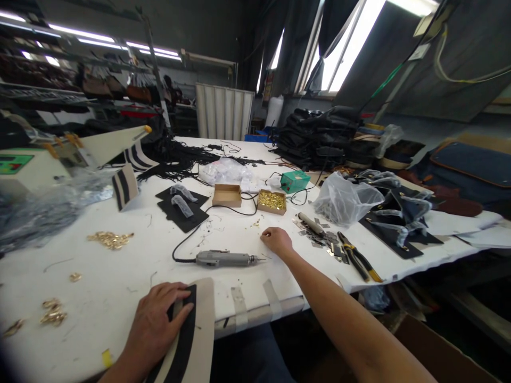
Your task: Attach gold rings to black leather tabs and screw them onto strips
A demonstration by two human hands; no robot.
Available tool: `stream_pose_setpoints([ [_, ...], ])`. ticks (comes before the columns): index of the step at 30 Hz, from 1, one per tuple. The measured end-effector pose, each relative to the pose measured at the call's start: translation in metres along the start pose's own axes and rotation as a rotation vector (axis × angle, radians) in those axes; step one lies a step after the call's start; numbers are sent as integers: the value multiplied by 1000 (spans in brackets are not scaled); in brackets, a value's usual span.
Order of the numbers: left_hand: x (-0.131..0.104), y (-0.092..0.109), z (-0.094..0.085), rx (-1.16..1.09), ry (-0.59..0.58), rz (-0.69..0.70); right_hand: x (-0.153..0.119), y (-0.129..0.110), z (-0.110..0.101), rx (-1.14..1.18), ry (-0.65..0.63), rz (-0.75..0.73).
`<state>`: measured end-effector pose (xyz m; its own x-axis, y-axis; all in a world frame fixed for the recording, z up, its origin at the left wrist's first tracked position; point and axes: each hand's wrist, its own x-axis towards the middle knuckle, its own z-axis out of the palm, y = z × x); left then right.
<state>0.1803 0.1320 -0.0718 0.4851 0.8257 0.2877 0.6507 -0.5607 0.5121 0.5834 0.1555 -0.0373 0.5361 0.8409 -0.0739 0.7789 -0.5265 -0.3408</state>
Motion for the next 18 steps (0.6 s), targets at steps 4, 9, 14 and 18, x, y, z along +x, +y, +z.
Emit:
stream_pose_setpoints([
  [4, 1, 1, -2, -2, -6, 2, 1, -1, -3, -90, 5, -63],
  [9, 2, 6, -6, -17, -13, -14, -2, -6, 0, -205, 31, -137],
  [14, 2, 9, -10, -36, -2, -36, -3, -7, 10, -239, 101, -122],
  [18, 2, 8, -10, -56, 7, -54, 2, -6, 12, -217, 124, -110],
])
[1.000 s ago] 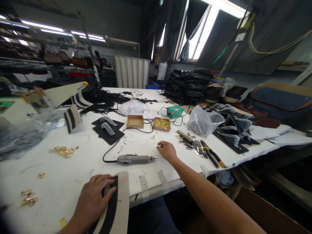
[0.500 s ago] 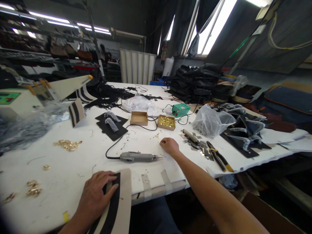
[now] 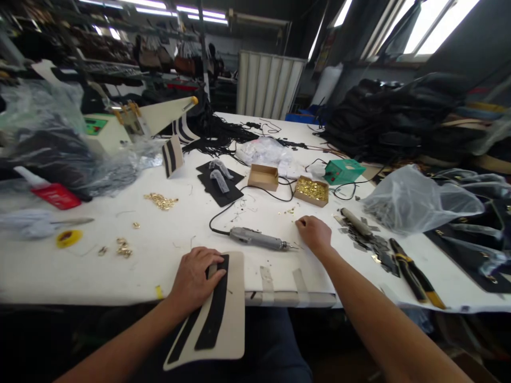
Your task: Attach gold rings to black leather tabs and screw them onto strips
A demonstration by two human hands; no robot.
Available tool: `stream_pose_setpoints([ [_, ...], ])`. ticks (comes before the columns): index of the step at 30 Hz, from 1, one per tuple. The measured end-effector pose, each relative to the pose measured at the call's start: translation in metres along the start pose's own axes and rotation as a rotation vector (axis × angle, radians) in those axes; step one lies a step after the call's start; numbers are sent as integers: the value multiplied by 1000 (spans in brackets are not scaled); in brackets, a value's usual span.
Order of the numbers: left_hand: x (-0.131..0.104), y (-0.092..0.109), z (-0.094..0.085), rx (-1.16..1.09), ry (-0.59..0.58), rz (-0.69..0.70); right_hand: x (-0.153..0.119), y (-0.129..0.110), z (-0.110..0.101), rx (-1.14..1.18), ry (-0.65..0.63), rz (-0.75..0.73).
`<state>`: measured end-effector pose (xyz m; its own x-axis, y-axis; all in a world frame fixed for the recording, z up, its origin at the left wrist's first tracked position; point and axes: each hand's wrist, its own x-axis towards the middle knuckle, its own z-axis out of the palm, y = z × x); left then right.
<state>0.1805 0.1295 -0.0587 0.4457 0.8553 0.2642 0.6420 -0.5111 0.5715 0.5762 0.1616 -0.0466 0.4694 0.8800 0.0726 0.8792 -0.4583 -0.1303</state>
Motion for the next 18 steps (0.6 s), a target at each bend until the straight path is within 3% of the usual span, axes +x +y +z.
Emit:
stream_pose_setpoints([
  [4, 0, 0, -2, -14, 11, -9, -9, -9, -15, 59, 52, 20],
  [7, -1, 0, -2, -19, 11, -12, -43, -38, -33, 386, 39, 17],
  [8, -1, -1, -2, -19, 10, -14, -59, -52, -37, 535, -32, -28],
  [10, -1, -2, -1, -16, 8, -18, -94, -85, -40, 740, -291, -222],
  [12, -1, -2, -1, -13, 1, -18, -123, -117, -34, 811, -462, -418],
  [15, -1, -2, -2, -7, -14, -14, -145, -149, -15, 758, -440, -551],
  [18, -1, -1, -4, -6, -17, -18, -147, -159, 1, 704, -396, -571],
])
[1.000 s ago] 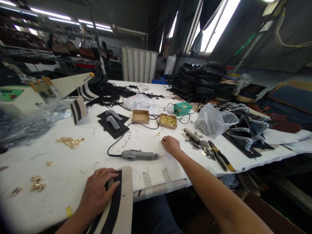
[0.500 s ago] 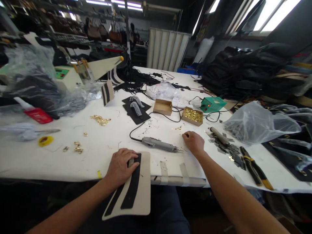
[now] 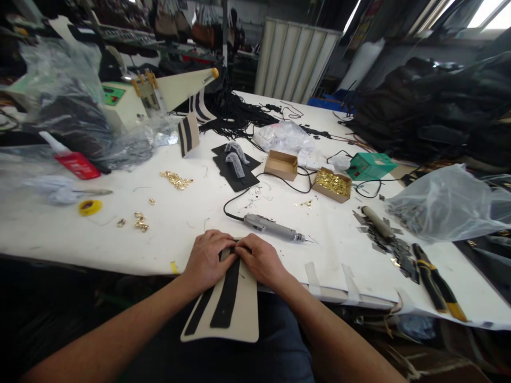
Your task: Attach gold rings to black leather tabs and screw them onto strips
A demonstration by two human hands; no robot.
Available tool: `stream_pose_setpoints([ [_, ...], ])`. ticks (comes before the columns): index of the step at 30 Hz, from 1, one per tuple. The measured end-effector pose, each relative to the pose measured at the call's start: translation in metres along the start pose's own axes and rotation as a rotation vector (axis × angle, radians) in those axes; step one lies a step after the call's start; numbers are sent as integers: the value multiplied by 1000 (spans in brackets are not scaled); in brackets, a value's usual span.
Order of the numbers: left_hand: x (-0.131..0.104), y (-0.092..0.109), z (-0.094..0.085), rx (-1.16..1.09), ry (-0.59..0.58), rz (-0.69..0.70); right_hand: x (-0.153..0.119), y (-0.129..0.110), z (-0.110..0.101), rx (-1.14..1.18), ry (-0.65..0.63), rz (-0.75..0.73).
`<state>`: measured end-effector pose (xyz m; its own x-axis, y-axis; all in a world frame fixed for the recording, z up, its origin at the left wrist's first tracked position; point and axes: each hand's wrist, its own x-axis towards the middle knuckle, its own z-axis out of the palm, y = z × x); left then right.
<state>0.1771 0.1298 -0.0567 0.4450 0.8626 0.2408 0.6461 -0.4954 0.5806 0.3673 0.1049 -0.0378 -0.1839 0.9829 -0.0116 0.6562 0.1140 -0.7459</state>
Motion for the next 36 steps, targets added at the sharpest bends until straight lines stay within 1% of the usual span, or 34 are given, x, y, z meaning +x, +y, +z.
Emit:
stream_pose_setpoints([
  [4, 0, 0, -3, -16, -16, -3, 1, 3, 2, -3, 36, 0],
  [10, 0, -4, -4, -50, -48, 5, 3, -2, 4, -4, 64, 96],
  [18, 0, -7, -5, -38, -73, 1, 15, -2, 0, 11, 17, 221],
  [20, 0, -7, -5, -42, -74, 1, 22, -1, -3, 88, -35, 287],
  [23, -1, -7, -5, -47, -63, -1, 30, 1, -9, 249, -200, 388],
  [24, -1, -7, -5, -48, -64, -2, 32, 2, -10, 284, -237, 411],
  [25, -1, -8, -4, -50, -66, -5, 32, 1, -10, 293, -247, 421],
  [26, -1, -8, -4, -52, -68, -9, 30, 0, -9, 276, -227, 413],
  [27, -1, -8, -4, -54, -70, -14, 27, -1, -7, 236, -178, 392],
  [30, 0, -7, -4, -54, -71, -25, 15, -5, 1, 74, 23, 295],
  [31, 0, -7, -4, -51, -70, -27, 11, -6, 3, 36, 69, 272],
  [33, 0, -7, -4, -41, -67, -27, 7, -6, 6, 1, 99, 248],
  [36, 0, -7, -4, -29, -66, -22, 9, -5, 3, -3, 60, 232],
])
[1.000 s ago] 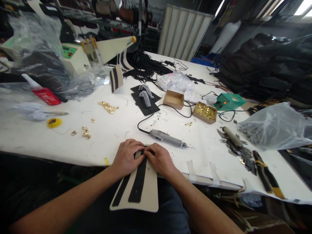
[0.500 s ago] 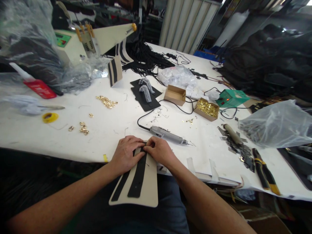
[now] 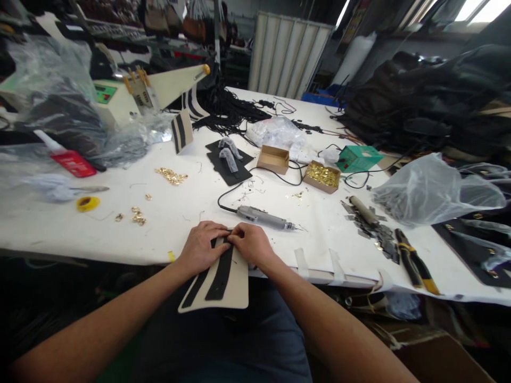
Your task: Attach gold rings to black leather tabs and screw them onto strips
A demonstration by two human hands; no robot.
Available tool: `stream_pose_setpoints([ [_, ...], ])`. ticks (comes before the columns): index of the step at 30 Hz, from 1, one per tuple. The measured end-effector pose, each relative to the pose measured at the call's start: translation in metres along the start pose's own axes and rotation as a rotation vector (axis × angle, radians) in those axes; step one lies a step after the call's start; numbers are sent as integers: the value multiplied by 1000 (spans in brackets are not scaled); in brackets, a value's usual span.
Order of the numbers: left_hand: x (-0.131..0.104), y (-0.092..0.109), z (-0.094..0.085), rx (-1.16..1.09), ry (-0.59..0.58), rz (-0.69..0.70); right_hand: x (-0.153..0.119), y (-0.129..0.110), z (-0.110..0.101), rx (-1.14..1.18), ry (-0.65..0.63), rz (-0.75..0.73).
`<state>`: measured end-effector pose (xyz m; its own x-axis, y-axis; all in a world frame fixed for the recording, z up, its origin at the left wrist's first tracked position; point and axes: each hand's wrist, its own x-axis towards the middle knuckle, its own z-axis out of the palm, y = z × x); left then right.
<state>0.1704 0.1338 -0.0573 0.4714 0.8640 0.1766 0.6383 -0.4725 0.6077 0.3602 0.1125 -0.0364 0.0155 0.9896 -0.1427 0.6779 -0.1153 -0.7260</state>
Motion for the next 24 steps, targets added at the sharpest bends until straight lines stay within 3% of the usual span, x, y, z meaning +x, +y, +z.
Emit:
stream_pose_setpoints([
  [5, 0, 1, -1, 6, -10, 12, 6, -7, -11, -27, -118, 0],
  [11, 0, 2, -2, 18, -6, 4, 0, -10, -14, 45, -165, 20],
  [13, 0, 2, -2, 19, -5, 1, -2, -6, -19, 33, -105, -9],
  [16, 0, 1, -1, 13, -4, 0, -1, 6, -35, -212, 195, -166],
  [18, 1, 0, 0, 6, -1, -5, 5, 17, -46, -454, 303, -208],
  [21, 0, 2, 0, -2, 8, -17, 17, 32, -57, -685, 197, -165],
  [24, -4, 5, -2, -7, 13, -13, 24, 39, -60, -736, 125, -177],
])
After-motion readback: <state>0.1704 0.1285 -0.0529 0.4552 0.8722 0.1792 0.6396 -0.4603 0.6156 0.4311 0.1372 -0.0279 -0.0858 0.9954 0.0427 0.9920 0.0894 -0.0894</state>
